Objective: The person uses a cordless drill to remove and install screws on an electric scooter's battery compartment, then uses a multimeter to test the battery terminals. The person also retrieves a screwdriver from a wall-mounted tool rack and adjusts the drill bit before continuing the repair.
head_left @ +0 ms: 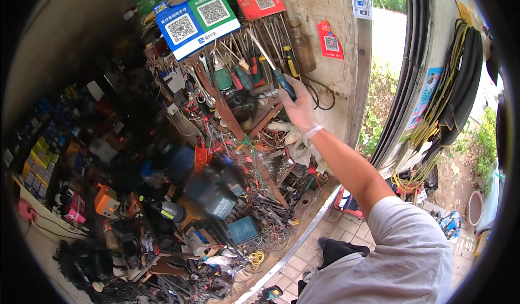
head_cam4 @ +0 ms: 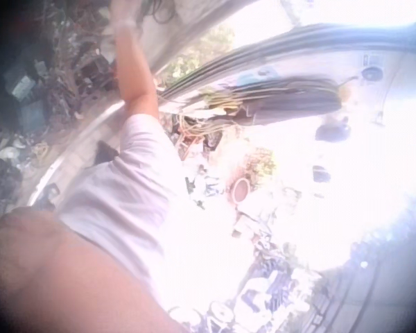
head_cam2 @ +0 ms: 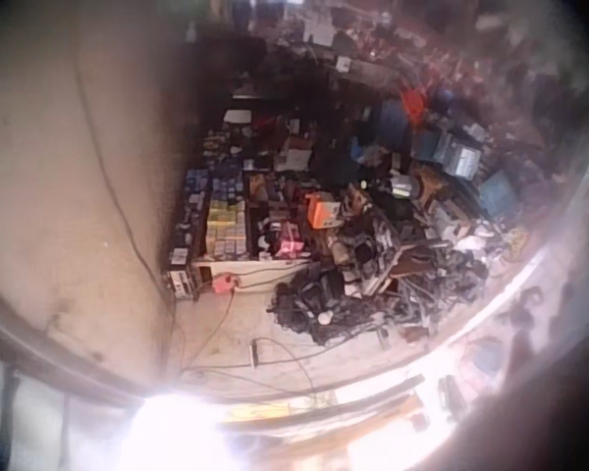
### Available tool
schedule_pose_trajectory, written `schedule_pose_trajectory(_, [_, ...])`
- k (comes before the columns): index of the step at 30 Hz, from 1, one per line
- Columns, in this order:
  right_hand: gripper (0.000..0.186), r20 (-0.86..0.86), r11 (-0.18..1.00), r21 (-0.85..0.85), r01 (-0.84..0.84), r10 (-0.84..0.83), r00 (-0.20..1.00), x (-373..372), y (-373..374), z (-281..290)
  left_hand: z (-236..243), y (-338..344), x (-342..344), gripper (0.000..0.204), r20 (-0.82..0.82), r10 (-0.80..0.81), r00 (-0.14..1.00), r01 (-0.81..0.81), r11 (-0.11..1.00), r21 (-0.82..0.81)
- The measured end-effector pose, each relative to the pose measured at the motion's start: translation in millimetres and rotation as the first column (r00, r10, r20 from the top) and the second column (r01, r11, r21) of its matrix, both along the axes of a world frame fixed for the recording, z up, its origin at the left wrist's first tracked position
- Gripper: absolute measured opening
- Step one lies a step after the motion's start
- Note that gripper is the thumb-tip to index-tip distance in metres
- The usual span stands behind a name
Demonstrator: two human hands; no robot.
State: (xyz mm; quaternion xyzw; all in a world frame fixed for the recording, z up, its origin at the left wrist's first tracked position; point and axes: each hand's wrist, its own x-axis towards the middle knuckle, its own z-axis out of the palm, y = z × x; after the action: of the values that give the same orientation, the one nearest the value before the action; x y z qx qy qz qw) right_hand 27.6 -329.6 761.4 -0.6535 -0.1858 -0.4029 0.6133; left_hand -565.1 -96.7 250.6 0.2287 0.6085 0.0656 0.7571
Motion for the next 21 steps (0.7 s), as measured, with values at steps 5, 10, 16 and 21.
schedule_pose_trajectory(5, [0.053,-0.024,0.985,-0.130,0.111,-0.115,0.993,24.8,20.5,-7.7,41.9,-11.7,-51.3,0.049,0.070,0.054,0.996,-0.055,0.998,0.019])
schedule_pose_trajectory(10, [0.048,0.082,0.932,-0.359,0.059,-0.032,0.996,35.0,-4.9,-83.7,76.7,-47.7,-74.1,0.037,-0.059,0.364,0.930,-0.364,0.931,0.005])
schedule_pose_trajectory(16, [0.031,-0.714,0.747,-0.520,-0.414,-0.114,0.691,-62.5,-43.6,-393.4,79.4,-92.0,-28.4,0.038,-0.112,0.052,0.992,-0.027,0.976,0.215])
schedule_pose_trajectory(21, [0.022,-0.708,0.144,-0.706,-0.693,-0.157,0.689,-82.0,-59.4,-615.0,85.4,-133.7,16.5,0.037,0.025,0.148,0.989,-0.147,0.989,-0.025])
